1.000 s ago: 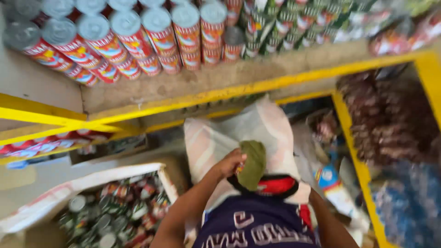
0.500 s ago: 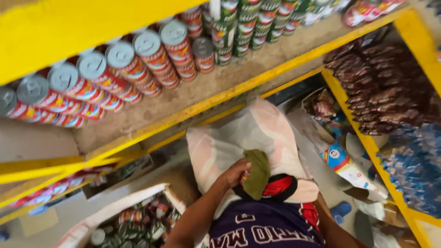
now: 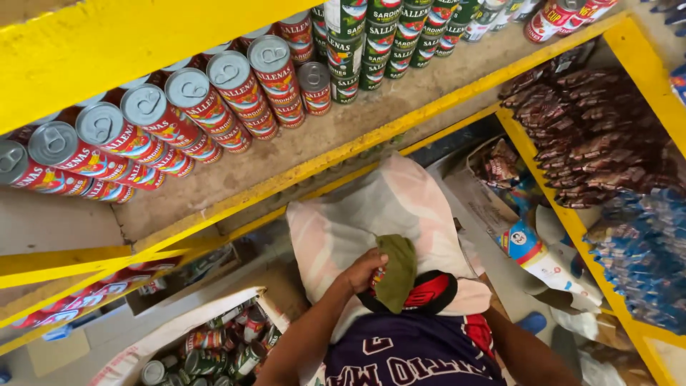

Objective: The person cleans individual canned goods by holding each can with one hand and wiping its surface with a cloth held in the other hand, rotating the can as needed to clean all sides.

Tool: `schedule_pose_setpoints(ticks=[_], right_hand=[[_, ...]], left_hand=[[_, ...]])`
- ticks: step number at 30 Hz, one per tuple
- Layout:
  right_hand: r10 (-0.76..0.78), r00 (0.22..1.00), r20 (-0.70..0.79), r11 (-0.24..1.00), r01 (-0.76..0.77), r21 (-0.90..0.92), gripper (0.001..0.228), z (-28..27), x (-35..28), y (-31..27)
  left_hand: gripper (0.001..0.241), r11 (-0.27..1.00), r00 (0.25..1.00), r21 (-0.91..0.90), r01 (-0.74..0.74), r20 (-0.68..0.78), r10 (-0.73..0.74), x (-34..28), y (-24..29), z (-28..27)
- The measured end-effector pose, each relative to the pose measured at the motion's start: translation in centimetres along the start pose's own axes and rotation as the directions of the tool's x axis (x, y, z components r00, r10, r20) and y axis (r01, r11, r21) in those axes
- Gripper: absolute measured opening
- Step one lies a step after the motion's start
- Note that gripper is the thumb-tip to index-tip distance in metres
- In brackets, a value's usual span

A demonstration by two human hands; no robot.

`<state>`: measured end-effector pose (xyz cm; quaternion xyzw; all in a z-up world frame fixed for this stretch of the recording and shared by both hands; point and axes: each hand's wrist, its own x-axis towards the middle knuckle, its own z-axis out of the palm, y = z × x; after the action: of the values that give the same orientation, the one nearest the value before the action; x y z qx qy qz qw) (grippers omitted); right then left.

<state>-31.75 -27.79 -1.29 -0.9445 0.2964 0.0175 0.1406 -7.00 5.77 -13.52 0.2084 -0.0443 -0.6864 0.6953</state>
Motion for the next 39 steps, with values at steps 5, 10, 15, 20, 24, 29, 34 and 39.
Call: schedule_pose_setpoints(ticks=[5,10,15,20,24,29,34,39], right_hand=[[0.006,1.0,0.008,0.998,-0.006,0.055,0.022,-0.9,-2.1,-0.1],[0.02,1.0,-0.006,0.994,-0.019,0.11,0.021,-1.6,-3.7,-0.3],[0.028,1.0,-0.014,0.987,-0.025,0.161,0.021,-2.3,-4.5,0.0],[0.022,0.999,-0.024,0.977,-0.016,0.211,0.021,-2.7,-4.4,0.2],[0.025,0.999,-0.025,0.964,-0.017,0.264,0.02,-2.3,-4.7,-0.3],[0.019,0.999,-0.04,0.95,-0.005,0.313,0.02,-3.6,-4.1,-0.4],[0.036,0.998,-0.06,0.931,-0.012,0.366,0.02,-4.0,-4.6,-0.5],[0.03,0.996,-0.085,0.913,0.008,0.408,0.02,-3.9,-0.6,-2.1]], left_hand=[[0.061,1.0,0.999,-0.002,0.026,-0.043,-0.026,-0.1,-0.2,-0.2],[0.064,1.0,1.0,0.013,0.0,0.007,0.0,-0.2,-0.2,-0.1],[0.064,1.0,1.0,0.006,-0.01,0.007,0.01,0.0,-0.8,-1.1],[0.059,1.0,1.0,-0.026,0.012,-0.001,-0.012,0.1,-1.2,-1.5],[0.059,1.0,1.0,-0.027,0.001,0.001,-0.001,-0.7,-0.7,-0.1],[0.061,1.0,1.0,-0.016,-0.024,0.007,0.024,-0.2,-1.3,-1.4],[0.059,1.0,1.0,-0.012,-0.012,0.013,0.012,-0.1,-1.2,-1.5],[0.06,0.999,0.999,0.014,-0.035,-0.002,0.035,0.1,-1.1,-1.0]])
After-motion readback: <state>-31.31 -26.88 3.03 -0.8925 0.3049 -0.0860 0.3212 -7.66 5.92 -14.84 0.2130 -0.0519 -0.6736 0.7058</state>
